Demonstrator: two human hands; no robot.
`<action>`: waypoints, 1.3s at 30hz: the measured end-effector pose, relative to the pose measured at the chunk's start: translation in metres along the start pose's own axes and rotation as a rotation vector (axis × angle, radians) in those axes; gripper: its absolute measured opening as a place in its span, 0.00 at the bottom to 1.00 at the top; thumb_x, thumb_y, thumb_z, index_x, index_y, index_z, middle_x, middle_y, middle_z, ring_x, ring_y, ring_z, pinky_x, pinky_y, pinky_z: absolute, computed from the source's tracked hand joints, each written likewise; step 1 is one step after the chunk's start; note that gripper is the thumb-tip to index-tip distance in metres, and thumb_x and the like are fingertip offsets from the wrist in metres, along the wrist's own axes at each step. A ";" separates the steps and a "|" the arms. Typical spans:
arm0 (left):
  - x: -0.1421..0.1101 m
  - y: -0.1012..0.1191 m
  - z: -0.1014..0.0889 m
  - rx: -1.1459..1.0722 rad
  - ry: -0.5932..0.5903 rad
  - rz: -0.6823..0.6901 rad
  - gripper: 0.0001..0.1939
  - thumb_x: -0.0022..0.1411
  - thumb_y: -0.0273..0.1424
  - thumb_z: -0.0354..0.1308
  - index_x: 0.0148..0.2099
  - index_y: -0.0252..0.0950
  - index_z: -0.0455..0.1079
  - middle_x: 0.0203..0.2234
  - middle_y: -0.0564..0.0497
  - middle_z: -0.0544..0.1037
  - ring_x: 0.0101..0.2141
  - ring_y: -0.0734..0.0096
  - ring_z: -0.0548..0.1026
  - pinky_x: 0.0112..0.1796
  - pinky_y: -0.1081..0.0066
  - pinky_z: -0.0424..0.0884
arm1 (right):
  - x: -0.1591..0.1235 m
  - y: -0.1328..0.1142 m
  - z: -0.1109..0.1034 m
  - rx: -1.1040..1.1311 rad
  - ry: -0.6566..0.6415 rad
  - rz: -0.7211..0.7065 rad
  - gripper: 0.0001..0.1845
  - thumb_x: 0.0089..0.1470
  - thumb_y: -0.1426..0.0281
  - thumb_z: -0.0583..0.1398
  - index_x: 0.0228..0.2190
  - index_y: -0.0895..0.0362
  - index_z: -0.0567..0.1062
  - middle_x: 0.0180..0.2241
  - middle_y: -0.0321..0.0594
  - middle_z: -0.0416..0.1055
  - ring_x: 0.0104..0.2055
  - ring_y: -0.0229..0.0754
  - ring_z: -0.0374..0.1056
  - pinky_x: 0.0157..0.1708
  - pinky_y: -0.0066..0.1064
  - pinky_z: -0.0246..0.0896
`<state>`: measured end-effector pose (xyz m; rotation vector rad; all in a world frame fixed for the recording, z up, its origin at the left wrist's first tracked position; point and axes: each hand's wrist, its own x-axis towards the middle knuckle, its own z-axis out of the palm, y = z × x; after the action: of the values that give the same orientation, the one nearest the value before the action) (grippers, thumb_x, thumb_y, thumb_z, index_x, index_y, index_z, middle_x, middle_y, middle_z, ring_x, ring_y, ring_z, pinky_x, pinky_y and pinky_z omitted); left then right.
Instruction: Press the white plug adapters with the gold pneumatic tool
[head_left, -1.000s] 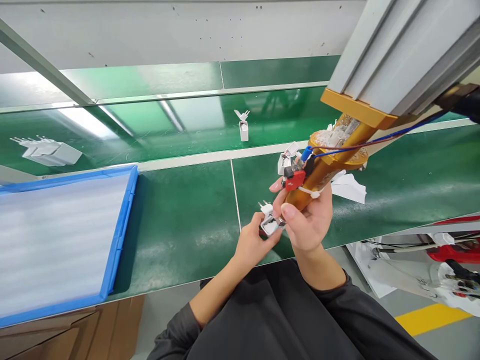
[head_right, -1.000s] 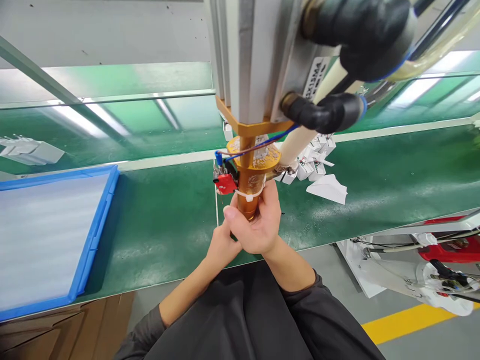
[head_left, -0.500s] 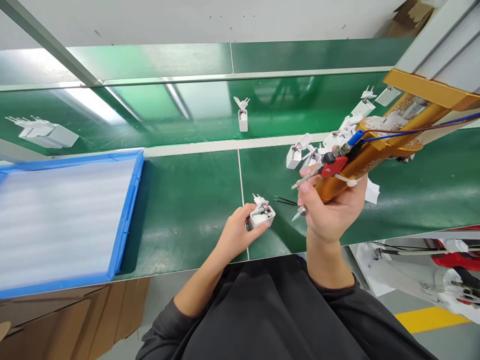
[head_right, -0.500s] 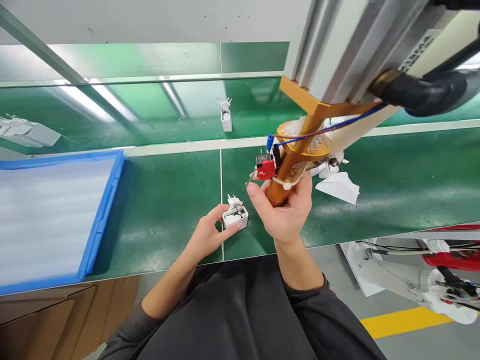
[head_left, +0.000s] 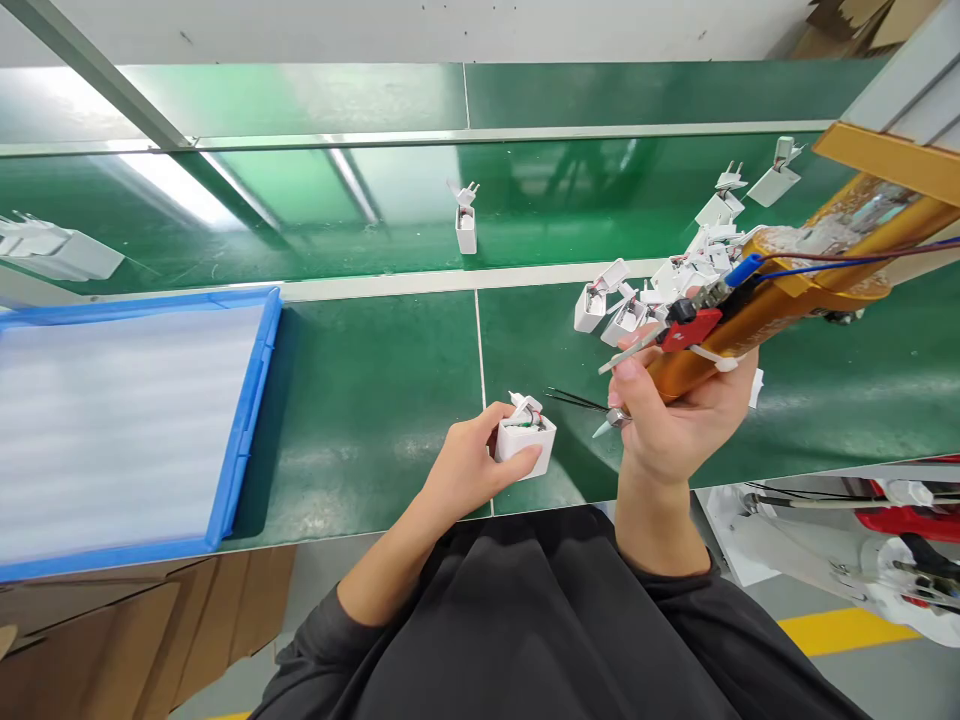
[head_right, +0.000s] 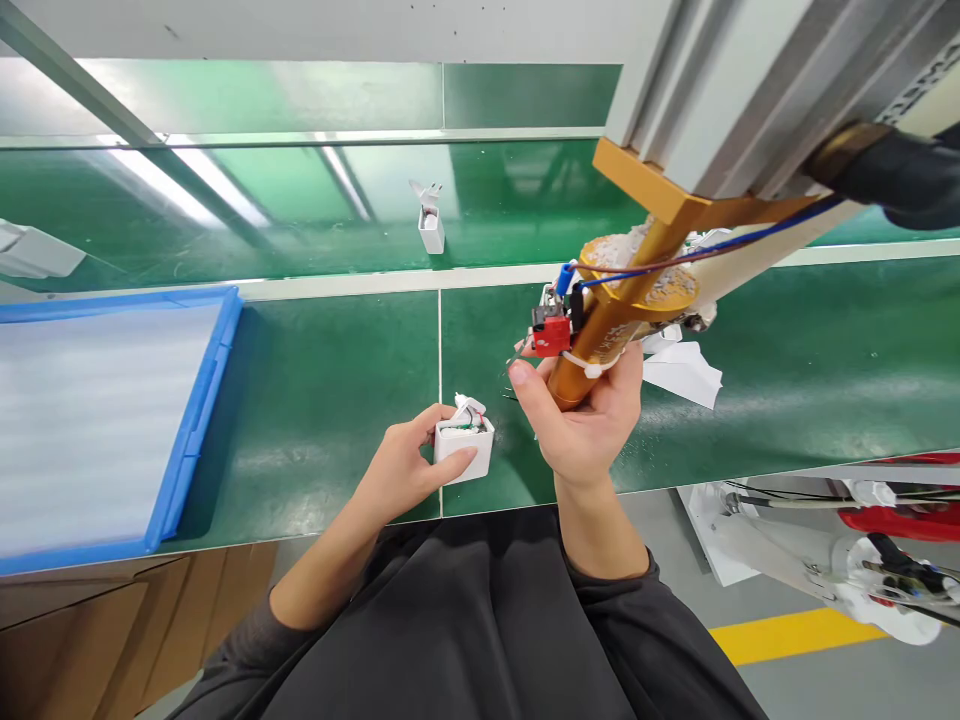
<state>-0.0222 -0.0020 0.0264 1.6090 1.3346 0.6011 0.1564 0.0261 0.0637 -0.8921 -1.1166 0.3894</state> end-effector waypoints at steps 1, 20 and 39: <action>-0.001 0.002 0.000 -0.003 0.002 -0.001 0.11 0.54 0.35 0.62 0.41 0.39 0.72 0.26 0.57 0.76 0.25 0.75 0.69 0.28 0.77 0.65 | 0.000 0.001 -0.001 -0.016 0.003 0.008 0.18 0.50 0.70 0.68 0.42 0.50 0.70 0.32 0.32 0.74 0.25 0.37 0.72 0.21 0.30 0.70; 0.030 -0.023 0.005 0.054 -0.059 0.037 0.14 0.65 0.38 0.54 0.50 0.40 0.68 0.42 0.51 0.81 0.41 0.64 0.78 0.42 0.67 0.73 | -0.002 0.011 -0.007 0.035 0.035 0.021 0.19 0.47 0.73 0.68 0.42 0.50 0.72 0.31 0.30 0.73 0.24 0.36 0.71 0.29 0.37 0.77; 0.013 -0.041 0.005 0.449 0.254 0.505 0.12 0.69 0.34 0.54 0.52 0.37 0.68 0.43 0.45 0.81 0.44 0.62 0.79 0.43 0.66 0.76 | -0.004 0.010 -0.012 0.025 0.014 0.039 0.18 0.48 0.73 0.68 0.40 0.50 0.70 0.20 0.26 0.68 0.23 0.38 0.68 0.28 0.34 0.69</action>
<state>-0.0344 0.0079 -0.0144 2.3350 1.3059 0.8723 0.1664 0.0243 0.0520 -0.8946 -1.0811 0.4273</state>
